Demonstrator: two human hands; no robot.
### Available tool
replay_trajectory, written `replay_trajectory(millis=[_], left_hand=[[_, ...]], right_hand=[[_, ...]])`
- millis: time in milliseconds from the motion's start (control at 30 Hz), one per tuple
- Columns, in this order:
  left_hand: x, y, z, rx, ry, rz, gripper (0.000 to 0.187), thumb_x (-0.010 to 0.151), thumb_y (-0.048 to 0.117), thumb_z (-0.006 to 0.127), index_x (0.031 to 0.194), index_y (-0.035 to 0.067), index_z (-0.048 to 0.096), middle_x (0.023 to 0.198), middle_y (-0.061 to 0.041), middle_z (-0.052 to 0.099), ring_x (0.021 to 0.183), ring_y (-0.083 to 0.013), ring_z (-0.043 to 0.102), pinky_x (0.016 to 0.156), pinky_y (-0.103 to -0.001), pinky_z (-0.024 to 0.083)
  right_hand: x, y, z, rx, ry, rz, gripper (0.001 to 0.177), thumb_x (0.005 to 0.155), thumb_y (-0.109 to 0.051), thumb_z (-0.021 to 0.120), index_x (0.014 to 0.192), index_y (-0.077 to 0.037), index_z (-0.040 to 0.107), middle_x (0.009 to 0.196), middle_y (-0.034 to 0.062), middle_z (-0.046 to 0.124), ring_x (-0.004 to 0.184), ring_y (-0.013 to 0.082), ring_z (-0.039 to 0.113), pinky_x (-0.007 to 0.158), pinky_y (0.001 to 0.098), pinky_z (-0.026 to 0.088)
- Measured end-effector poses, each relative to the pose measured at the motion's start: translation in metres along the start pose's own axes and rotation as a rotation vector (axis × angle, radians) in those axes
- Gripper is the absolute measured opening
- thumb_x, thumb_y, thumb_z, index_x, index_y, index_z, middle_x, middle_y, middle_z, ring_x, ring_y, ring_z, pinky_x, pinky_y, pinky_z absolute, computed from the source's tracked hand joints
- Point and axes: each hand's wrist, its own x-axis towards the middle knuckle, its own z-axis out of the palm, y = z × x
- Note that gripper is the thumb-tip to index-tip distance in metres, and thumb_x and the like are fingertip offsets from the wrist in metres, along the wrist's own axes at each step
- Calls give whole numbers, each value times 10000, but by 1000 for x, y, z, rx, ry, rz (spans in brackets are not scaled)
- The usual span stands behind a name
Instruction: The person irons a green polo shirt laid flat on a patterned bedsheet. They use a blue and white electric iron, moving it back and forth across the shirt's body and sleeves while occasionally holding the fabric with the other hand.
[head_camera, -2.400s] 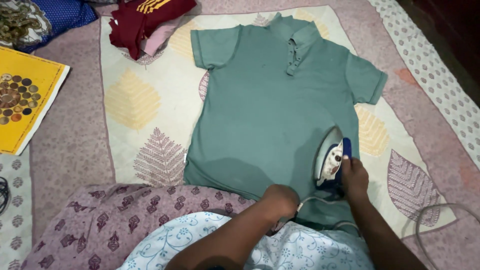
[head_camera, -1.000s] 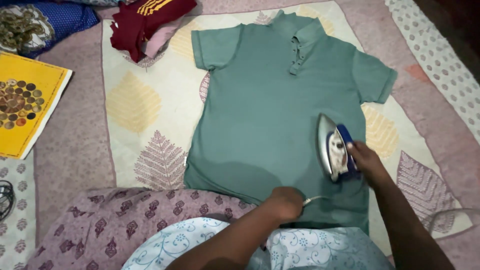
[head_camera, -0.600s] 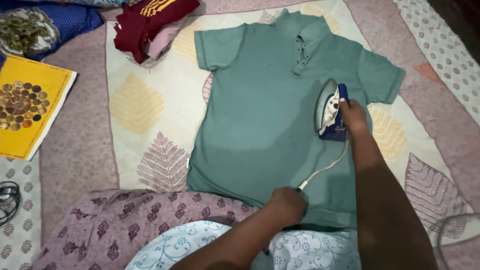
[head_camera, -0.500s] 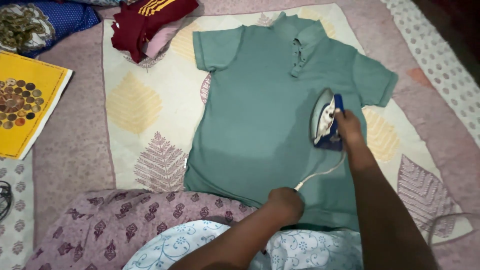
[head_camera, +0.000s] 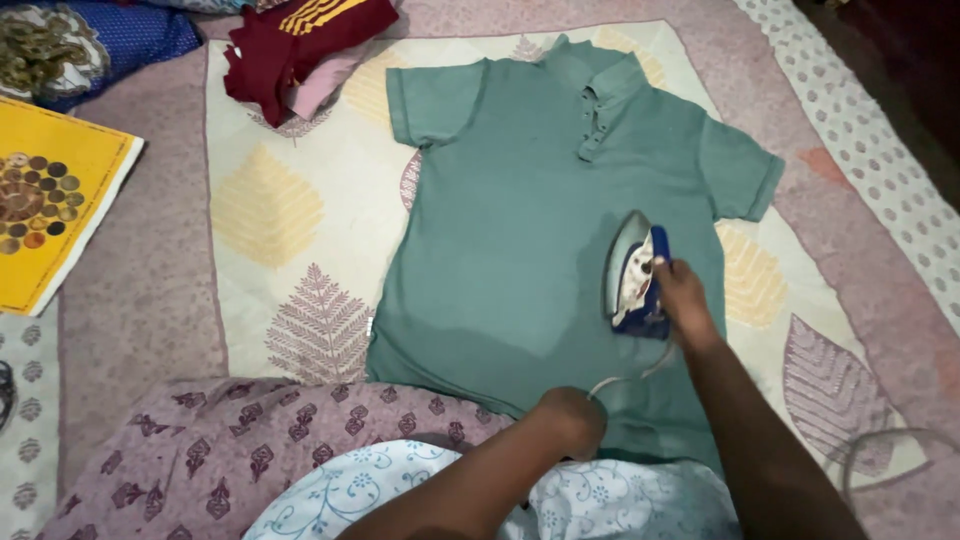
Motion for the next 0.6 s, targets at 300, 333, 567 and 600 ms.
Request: replay_trajectory(millis=[300, 333, 567, 600], left_hand=[[-1, -4, 0, -13, 97, -88, 296, 929, 252, 589, 1059, 102, 809, 1139, -112, 768, 1039, -316, 735, 781, -455, 584], [-2, -3, 0, -6, 98, -97, 298, 928, 252, 592, 1063, 98, 808, 1139, -111, 771, 1038, -315, 736, 777, -451, 583], [4, -1, -3, -13, 27, -109, 291, 941, 229, 599, 1096, 78, 794, 1164, -115, 755, 1052, -308, 733, 774, -454, 584], [4, -1, -3, -14, 35, -105, 289, 933, 218, 606, 1097, 80, 799, 1178, -114, 753, 1067, -309, 725, 781, -459, 580]], right_hand=[[152, -13, 9, 7, 98, -52, 481, 1022, -416, 594, 1053, 59, 663, 852, 150, 674, 687, 225, 621, 608, 425, 481], [157, -18, 9, 15, 115, -31, 483, 1023, -413, 595, 1046, 66, 654, 851, 148, 673, 684, 222, 622, 603, 429, 479], [145, 0, 11, -107, 62, -76, 535, 1059, -474, 555, 1125, 45, 670, 900, 176, 667, 720, 237, 613, 646, 426, 476], [135, 1, 10, -266, 73, -157, 555, 1083, -488, 551, 1133, 50, 681, 918, 195, 674, 750, 247, 631, 692, 417, 476]])
